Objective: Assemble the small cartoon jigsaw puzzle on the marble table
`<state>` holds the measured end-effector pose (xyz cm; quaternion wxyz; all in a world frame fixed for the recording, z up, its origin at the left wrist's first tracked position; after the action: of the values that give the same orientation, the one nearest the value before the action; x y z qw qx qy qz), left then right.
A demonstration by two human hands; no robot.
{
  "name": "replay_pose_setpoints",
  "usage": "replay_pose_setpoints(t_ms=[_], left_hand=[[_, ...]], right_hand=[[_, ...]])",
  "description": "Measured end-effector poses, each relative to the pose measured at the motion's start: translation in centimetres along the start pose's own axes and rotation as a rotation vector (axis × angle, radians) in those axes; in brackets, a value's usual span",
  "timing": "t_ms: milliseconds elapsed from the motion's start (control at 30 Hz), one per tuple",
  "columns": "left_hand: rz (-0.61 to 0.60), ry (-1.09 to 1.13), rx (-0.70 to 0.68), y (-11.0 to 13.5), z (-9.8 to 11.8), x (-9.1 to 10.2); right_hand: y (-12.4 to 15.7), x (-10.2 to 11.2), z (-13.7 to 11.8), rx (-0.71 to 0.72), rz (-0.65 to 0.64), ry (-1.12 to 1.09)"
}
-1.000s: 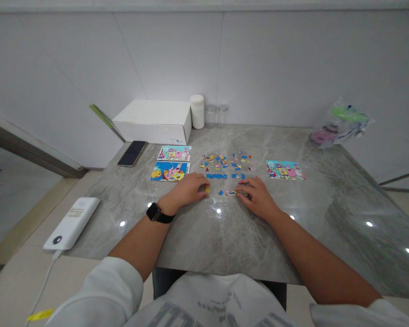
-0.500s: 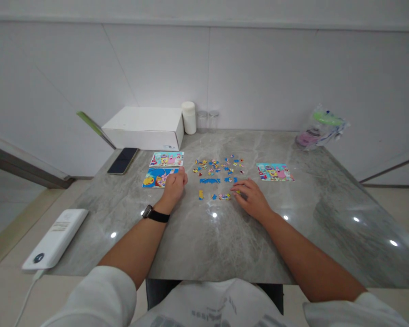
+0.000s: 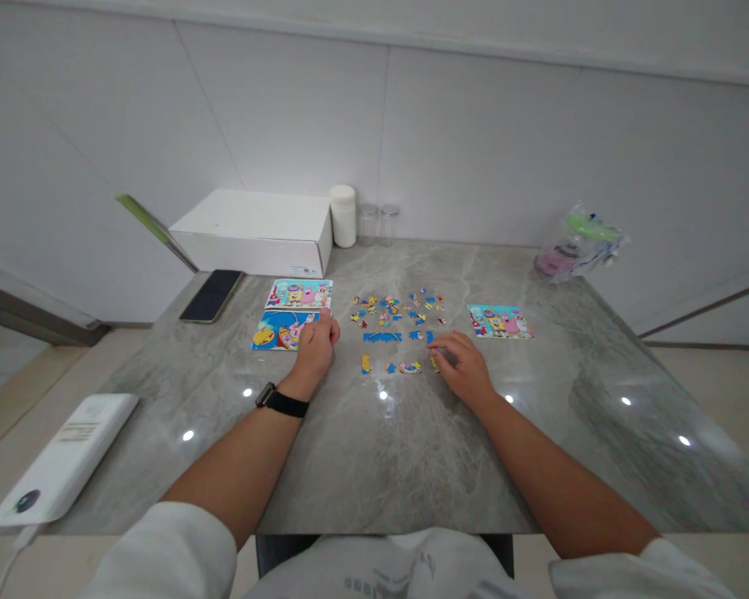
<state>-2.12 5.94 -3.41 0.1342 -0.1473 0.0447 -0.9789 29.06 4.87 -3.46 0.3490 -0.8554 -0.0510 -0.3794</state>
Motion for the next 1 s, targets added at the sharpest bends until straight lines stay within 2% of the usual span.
replay_pose_setpoints(t_ms=[267,400,533,633,867,1000], left_hand=[[0.017,0.069,0.006,-0.3,-0.5,0.1],[0.026,0.101,0.018,-0.5,-0.8,0.2],[0.026,0.109,0.018,-0.7,-0.9,0.2],[0.031,0.11,0.018,-0.8,-0.8,0.3],[0.019,0.129,0.043,-0.9,-1.1,-0.1],[-0.001,0.147,0.056,-0.9,-1.3,-0.3]], right_hand=[[-0.9,0.6,0.5,-0.031,0.064,-0.027],[-2.9,1.5,1.2,0.02,-0.002,-0.018],[-6.5,1.4,2.3,0.035,-0.101,0.018],[-9.2,-0.5,2.4,0.053,-0.186,0.064],[-12.6,-8.1,1.1,0.119,-0.49,0.218],[-13.8,-10.7,0.9,0.114,-0.535,0.304]])
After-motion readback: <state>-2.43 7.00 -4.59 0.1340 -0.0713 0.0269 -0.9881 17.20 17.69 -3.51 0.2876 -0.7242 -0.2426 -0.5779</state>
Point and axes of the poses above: each hand's wrist, its own y-axis away from the middle knuckle, its own x-axis out of the back of the hand, z = x × y, the point moved 7 cm from there along -y, towards the middle knuckle, and after that the axes turned 5 degrees about x, right-handed, at the moved point
